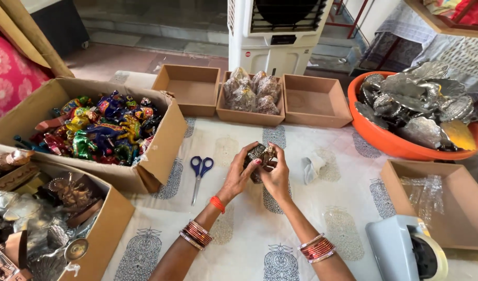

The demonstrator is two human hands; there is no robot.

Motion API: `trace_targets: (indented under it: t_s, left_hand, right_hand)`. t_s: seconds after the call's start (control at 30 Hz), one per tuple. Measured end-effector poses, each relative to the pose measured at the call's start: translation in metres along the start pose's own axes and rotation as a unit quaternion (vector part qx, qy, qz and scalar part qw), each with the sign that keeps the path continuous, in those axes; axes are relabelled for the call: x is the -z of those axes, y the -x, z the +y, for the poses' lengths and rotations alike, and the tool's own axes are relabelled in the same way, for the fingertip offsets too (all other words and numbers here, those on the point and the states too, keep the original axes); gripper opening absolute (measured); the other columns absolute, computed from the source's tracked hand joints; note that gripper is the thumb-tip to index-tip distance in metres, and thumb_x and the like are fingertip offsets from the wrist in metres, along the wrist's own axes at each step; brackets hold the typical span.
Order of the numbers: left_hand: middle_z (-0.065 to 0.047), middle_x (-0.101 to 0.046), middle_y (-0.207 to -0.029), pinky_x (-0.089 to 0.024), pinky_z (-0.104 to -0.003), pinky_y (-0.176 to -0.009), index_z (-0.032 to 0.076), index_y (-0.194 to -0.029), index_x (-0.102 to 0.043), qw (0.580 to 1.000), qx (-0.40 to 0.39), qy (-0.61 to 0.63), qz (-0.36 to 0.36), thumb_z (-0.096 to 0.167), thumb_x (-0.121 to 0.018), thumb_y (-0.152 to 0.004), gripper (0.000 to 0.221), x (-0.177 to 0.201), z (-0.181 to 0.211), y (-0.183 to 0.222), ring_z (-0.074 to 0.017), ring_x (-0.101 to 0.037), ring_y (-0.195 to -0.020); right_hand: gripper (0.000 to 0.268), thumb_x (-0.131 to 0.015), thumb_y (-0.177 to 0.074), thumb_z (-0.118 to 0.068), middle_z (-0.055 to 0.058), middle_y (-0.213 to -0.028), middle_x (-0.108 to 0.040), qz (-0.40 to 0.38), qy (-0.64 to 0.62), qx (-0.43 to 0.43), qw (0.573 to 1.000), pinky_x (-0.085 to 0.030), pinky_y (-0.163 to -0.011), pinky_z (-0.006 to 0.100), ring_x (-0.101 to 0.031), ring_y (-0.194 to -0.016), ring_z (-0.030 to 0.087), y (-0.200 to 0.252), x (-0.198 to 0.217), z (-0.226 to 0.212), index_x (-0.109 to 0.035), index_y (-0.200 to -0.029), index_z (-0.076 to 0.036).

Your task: The recorder is cleaning Ganesha figurines with a cloth and packing them into boxes using bubble wrap and tape.

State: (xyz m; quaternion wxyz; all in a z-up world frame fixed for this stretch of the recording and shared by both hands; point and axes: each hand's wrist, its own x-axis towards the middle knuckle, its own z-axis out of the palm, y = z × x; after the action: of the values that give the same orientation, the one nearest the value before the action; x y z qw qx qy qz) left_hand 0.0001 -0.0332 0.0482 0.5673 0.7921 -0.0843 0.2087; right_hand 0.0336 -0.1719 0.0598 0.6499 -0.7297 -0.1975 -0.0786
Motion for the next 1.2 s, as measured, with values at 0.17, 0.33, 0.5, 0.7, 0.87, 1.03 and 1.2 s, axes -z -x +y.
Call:
trace_targets:
  t_s: [0.17, 0.33, 0.5, 0.7, 0.87, 1.03, 1.2]
  left_hand:
    - [-0.017, -0.063, -0.126, -0.055, -0.037, -0.095, 0.013, -0.148, -0.051, 0.982, 0.054, 0.163, 0.077, 0.025, -0.065, -0.1, 0.052, -0.013, -0.025, -0.005, -0.0233, -0.064, -0.109]
    - [-0.014, -0.055, -0.13, -0.053, -0.039, -0.097, 0.011, -0.142, -0.052, 0.972, 0.002, 0.105, 0.21, 0.023, -0.077, -0.089, 0.059, 0.023, -0.001, -0.011, -0.024, -0.056, -0.114]
    - [-0.009, -0.052, -0.14, -0.045, -0.038, -0.118, 0.015, -0.138, -0.058, 0.893, -0.207, -0.197, 0.349, 0.019, -0.096, -0.075, 0.073, 0.115, 0.081, 0.008, -0.0274, -0.048, -0.134]
    - [-0.012, -0.047, -0.142, -0.031, -0.053, -0.119, 0.019, -0.142, -0.064, 0.674, -0.067, -0.551, 0.488, 0.029, -0.099, -0.08, 0.072, 0.228, 0.105, 0.079, -0.0313, -0.037, -0.14]
    - [-0.019, -0.045, -0.142, -0.031, -0.061, -0.104, 0.019, -0.143, -0.065, 0.677, 0.162, -0.589, 0.411, 0.022, -0.091, -0.078, 0.071, 0.263, 0.082, 0.136, -0.0393, -0.036, -0.14]
    - [-0.018, -0.044, -0.146, -0.031, -0.066, -0.104, 0.015, -0.135, -0.065, 0.702, 0.211, -0.587, 0.342, 0.024, -0.092, -0.07, 0.071, 0.256, 0.088, 0.137, -0.0413, -0.033, -0.143]
    - [-0.022, -0.05, -0.14, -0.037, -0.06, -0.108, 0.011, -0.129, -0.066, 0.75, 0.023, -0.54, 0.382, 0.02, -0.089, -0.074, 0.06, 0.21, 0.137, 0.096, -0.0398, -0.043, -0.134]
  right_hand:
    - [0.067, -0.075, -0.085, -0.007, 0.01, -0.11, -0.07, 0.003, -0.005, 0.027, 1.0, -0.065, -0.078, 0.031, -0.075, -0.093, 0.02, 0.011, -0.011, 0.025, -0.044, -0.144, -0.009]
    - [0.074, -0.079, -0.085, -0.013, 0.009, -0.11, -0.066, 0.008, -0.02, -0.009, 1.0, -0.062, -0.082, 0.031, -0.07, -0.097, 0.02, 0.018, -0.014, 0.023, -0.041, -0.147, -0.008]
    - [0.081, -0.076, -0.084, -0.015, 0.009, -0.111, -0.061, -0.001, -0.099, -0.061, 0.993, -0.063, -0.084, 0.027, -0.069, -0.1, 0.017, 0.02, -0.003, 0.027, -0.031, -0.15, -0.007]
    - [0.081, -0.076, -0.085, -0.013, 0.012, -0.115, -0.056, 0.009, -0.108, -0.053, 0.993, -0.058, -0.078, 0.026, -0.063, -0.098, 0.016, 0.018, -0.005, 0.039, -0.031, -0.152, -0.005]
    - [0.082, -0.077, -0.084, -0.014, 0.011, -0.115, -0.055, 0.004, -0.075, -0.057, 0.996, -0.058, -0.079, 0.027, -0.062, -0.099, 0.016, 0.021, -0.007, 0.027, -0.031, -0.152, -0.006]
    - [0.081, -0.077, -0.084, -0.014, 0.01, -0.114, -0.057, -0.005, -0.046, -0.042, 0.998, -0.059, -0.083, 0.027, -0.063, -0.101, 0.016, 0.026, -0.009, 0.022, -0.032, -0.151, -0.007]
    - [0.081, -0.078, -0.082, -0.01, 0.011, -0.119, -0.056, 0.001, -0.052, -0.031, 0.998, -0.063, -0.087, 0.03, -0.066, -0.102, 0.018, 0.027, -0.012, 0.021, -0.034, -0.149, -0.007]
